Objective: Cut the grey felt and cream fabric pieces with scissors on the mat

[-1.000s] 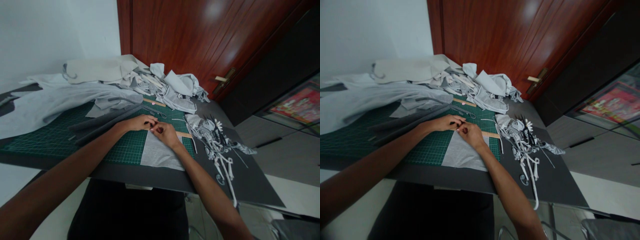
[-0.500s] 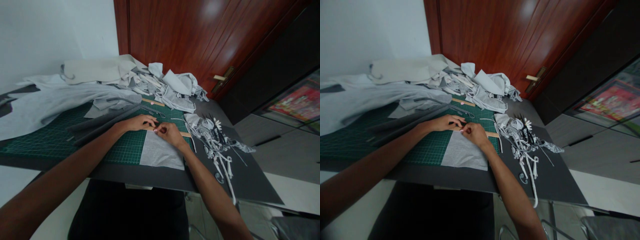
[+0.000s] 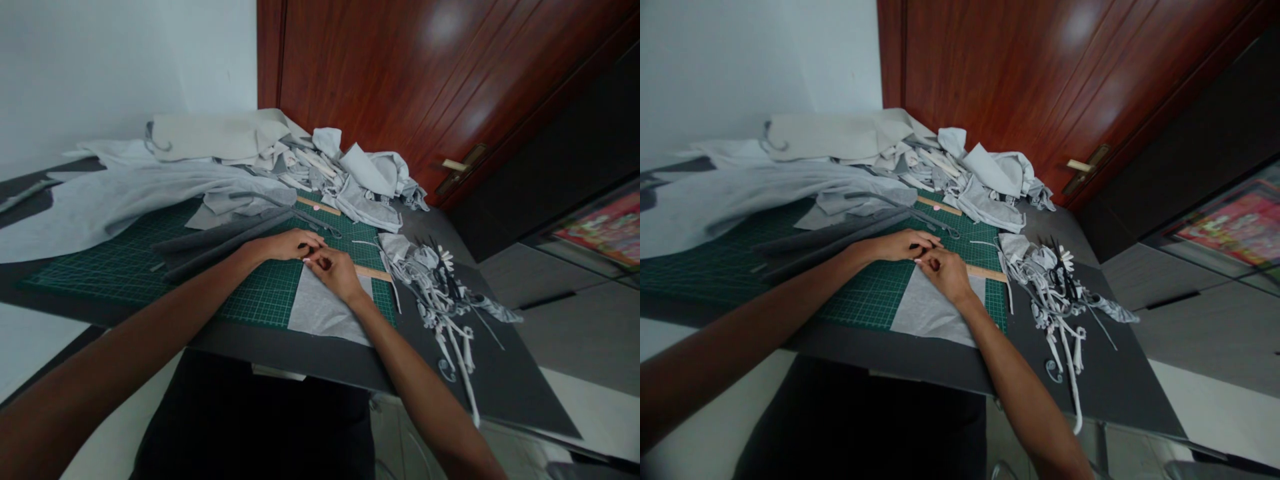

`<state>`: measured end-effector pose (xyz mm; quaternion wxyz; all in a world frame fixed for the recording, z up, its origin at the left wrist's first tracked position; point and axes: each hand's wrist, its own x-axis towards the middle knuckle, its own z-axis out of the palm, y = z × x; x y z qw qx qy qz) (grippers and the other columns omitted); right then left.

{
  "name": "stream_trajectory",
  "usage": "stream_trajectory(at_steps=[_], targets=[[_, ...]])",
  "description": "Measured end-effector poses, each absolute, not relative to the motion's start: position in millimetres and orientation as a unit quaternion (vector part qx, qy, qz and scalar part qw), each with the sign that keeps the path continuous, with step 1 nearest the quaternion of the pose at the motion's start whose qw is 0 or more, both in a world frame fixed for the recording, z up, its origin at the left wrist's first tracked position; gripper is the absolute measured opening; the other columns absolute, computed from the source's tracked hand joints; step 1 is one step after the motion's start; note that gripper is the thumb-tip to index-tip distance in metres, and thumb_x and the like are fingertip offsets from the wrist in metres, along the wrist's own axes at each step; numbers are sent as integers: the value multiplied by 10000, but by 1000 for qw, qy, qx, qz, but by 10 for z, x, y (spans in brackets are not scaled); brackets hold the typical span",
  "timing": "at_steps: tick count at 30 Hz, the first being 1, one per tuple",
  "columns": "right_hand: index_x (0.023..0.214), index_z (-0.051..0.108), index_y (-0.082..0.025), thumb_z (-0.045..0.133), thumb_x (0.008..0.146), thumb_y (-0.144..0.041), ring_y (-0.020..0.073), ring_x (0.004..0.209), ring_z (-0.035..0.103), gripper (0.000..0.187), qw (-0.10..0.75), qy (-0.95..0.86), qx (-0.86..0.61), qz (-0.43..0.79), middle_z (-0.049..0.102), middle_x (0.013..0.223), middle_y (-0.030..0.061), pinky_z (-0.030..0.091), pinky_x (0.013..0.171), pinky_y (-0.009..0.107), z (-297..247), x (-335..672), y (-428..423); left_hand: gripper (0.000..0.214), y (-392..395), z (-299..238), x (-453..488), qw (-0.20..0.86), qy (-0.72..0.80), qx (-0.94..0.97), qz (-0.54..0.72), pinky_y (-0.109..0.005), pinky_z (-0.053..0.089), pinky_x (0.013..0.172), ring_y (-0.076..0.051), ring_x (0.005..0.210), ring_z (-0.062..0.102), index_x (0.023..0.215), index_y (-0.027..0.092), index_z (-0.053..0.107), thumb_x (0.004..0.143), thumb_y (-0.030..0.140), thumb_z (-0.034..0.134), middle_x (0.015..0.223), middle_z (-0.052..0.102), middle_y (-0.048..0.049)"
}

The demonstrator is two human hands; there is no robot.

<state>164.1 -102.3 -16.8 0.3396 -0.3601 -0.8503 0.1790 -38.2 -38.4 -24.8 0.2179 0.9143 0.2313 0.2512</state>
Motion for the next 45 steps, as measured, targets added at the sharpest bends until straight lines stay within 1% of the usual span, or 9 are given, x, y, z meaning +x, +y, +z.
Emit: stream_trajectory(at_steps=[3, 8, 14, 21, 28, 34, 38, 42, 45], targets=[[850, 730, -193, 636, 907, -327, 118, 608, 470, 172, 331, -846, -385, 164, 557, 653, -24, 350, 626, 249, -176, 1626, -1021, 403, -383, -244, -375, 230, 227, 909, 264, -350, 436, 1095, -197, 1278, 596, 1090, 225, 757, 865, 12, 499, 1220, 735, -61], [860, 732, -188, 642, 912, -321, 113, 605, 468, 169, 318, -847, -394, 161, 564, 659, -24, 334, 619, 251, -181, 1620, -1025, 393, -328, -303, -383, 221, 229, 912, 259, -343, 427, 1102, -192, 1269, 600, 1047, 204, 767, 857, 4, 487, 1265, 714, -68], [846, 724, -185, 640, 918, -341, 109, 605, 473, 191, 329, -845, -393, 152, 565, 657, -27, 316, 607, 250, -207, 1607, -1022, 423, -283, -349, -418, 207, 245, 913, 253, -360, 436, 1099, -186, 1282, 591, 1078, 211, 755, 828, -9, 495, 1293, 701, -62], [828, 704, -184, 632, 914, -317, 111, 625, 486, 174, 300, -851, -405, 144, 606, 700, -13, 328, 627, 256, -158, 1609, -1008, 356, -322, -291, -421, 186, 249, 918, 245, -353, 449, 1082, -201, 1272, 599, 1072, 176, 749, 869, 42, 489, 1326, 677, -105], [871, 713, -182, 633, 907, -277, 108, 644, 513, 129, 269, -863, -397, 157, 642, 753, -3, 358, 651, 247, -58, 1790, -984, 256, -292, -304, -428, 200, 251, 916, 239, -347, 443, 1079, -191, 1271, 593, 975, 196, 754, 927, 134, 510, 1350, 661, -83], [883, 728, -190, 638, 911, -318, 108, 643, 518, 158, 258, -859, -410, 163, 647, 737, -1, 344, 633, 236, -10, 1972, -1001, 318, -313, -267, -430, 212, 242, 916, 238, -387, 428, 1105, -187, 1290, 579, 1049, 217, 754, 929, 106, 481, 1343, 668, -72], [827, 725, -177, 655, 898, -312, 90, 590, 479, 168, 255, -868, -396, 155, 612, 682, -16, 308, 596, 229, 14, 2083, -973, 319, -368, -215, -422, 200, 250, 921, 223, -383, 438, 1099, -181, 1302, 573, 1062, 211, 749, 941, 107, 472, 1349, 664, -76], [841, 744, -183, 674, 879, -305, 86, 564, 470, 145, 247, -867, -393, 178, 594, 645, -29, 291, 578, 228, 17, 2238, -909, 329, -428, -155, -405, 184, 261, 923, 214, -392, 462, 1084, -192, 1283, 591, 1016, 185, 745, 917, 55, 459, 1308, 688, -93], [839, 746, -181, 657, 889, -417, 100, 578, 482, 257, 264, -856, -351, 274, 593, 634, -31, 314, 565, 226, -30, 2343, -835, 295, -490, -102, -396, 174, 267, 927, 200, -408, 474, 1074, -200, 1278, 594, 1004, 198, 737, 911, 58, 495, 1302, 690, -88]])
